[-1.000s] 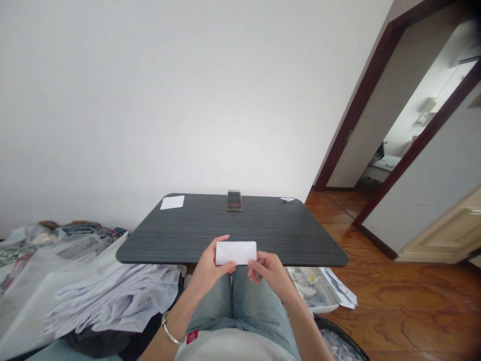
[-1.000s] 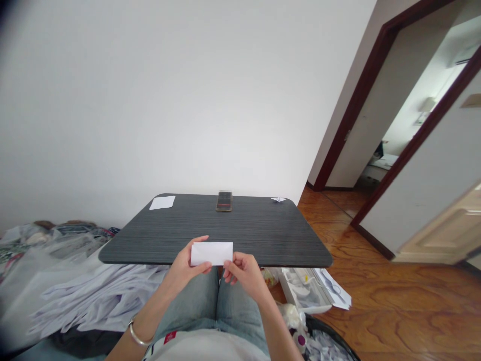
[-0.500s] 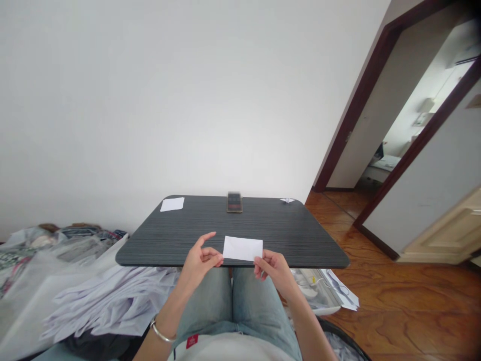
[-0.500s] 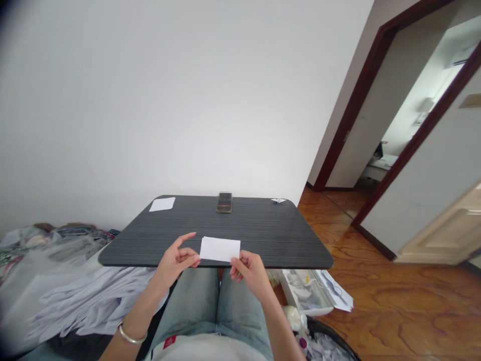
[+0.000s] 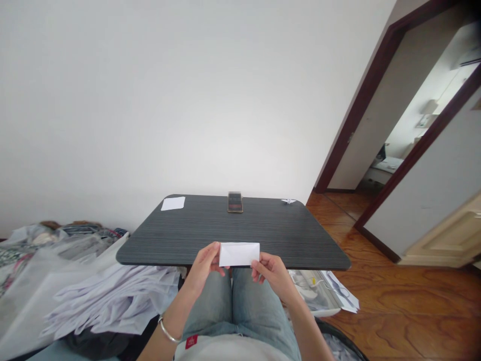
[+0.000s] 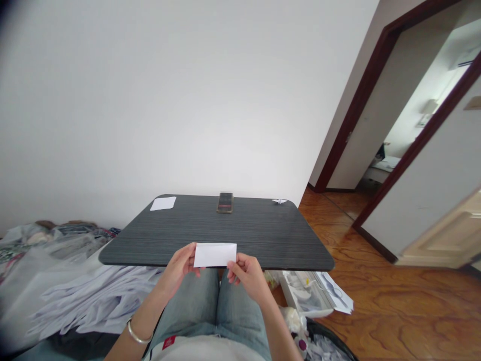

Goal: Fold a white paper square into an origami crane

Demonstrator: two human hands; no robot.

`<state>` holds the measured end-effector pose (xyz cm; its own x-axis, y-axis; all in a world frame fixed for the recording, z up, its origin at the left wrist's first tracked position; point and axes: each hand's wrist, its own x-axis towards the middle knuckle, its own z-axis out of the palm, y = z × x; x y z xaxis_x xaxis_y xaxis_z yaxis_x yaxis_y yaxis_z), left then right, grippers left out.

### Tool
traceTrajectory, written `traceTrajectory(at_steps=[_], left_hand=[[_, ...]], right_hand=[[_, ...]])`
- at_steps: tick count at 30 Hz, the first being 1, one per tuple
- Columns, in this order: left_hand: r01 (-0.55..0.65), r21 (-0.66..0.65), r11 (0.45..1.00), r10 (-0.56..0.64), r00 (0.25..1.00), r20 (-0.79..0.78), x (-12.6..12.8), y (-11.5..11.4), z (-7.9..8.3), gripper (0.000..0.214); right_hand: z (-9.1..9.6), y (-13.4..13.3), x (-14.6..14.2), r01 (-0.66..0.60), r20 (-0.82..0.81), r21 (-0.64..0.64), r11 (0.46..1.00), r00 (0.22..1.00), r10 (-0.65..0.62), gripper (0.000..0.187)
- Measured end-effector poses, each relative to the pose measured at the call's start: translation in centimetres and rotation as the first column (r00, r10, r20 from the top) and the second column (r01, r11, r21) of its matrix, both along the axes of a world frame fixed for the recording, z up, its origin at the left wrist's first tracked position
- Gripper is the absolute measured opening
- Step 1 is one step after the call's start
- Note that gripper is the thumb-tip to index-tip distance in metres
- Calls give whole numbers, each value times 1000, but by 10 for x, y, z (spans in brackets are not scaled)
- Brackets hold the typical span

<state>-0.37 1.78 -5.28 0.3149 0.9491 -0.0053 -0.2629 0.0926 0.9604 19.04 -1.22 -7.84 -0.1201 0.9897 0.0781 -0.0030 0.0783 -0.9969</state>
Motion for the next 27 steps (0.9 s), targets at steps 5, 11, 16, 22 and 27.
traceTrajectory(at_steps=[5, 11, 16, 22, 27], left_hand=[[48, 31, 998, -46, 996, -81, -2, 2, -3, 30], [-50, 205, 978, 99, 966, -238, -3, 6, -11, 25], [-114, 478, 871, 373, 787, -491, -5, 3, -12, 22], [-61, 574, 816, 445, 701, -557, 5, -4, -12, 21], [-157, 480, 863, 391, 809, -439, 10, -8, -14, 21]], right_hand=[[-1, 0, -2, -20, 17, 11, 1000, 1000, 20, 32], [1, 0, -4, 47, 113, 15, 999, 992, -49, 26], [9, -6, -5, 155, 154, 119, 981, 973, -173, 52], [6, -11, -14, 21, 289, 272, 962, 952, -102, 30], [-7, -5, -21, 111, 321, 389, 915, 914, -247, 20]])
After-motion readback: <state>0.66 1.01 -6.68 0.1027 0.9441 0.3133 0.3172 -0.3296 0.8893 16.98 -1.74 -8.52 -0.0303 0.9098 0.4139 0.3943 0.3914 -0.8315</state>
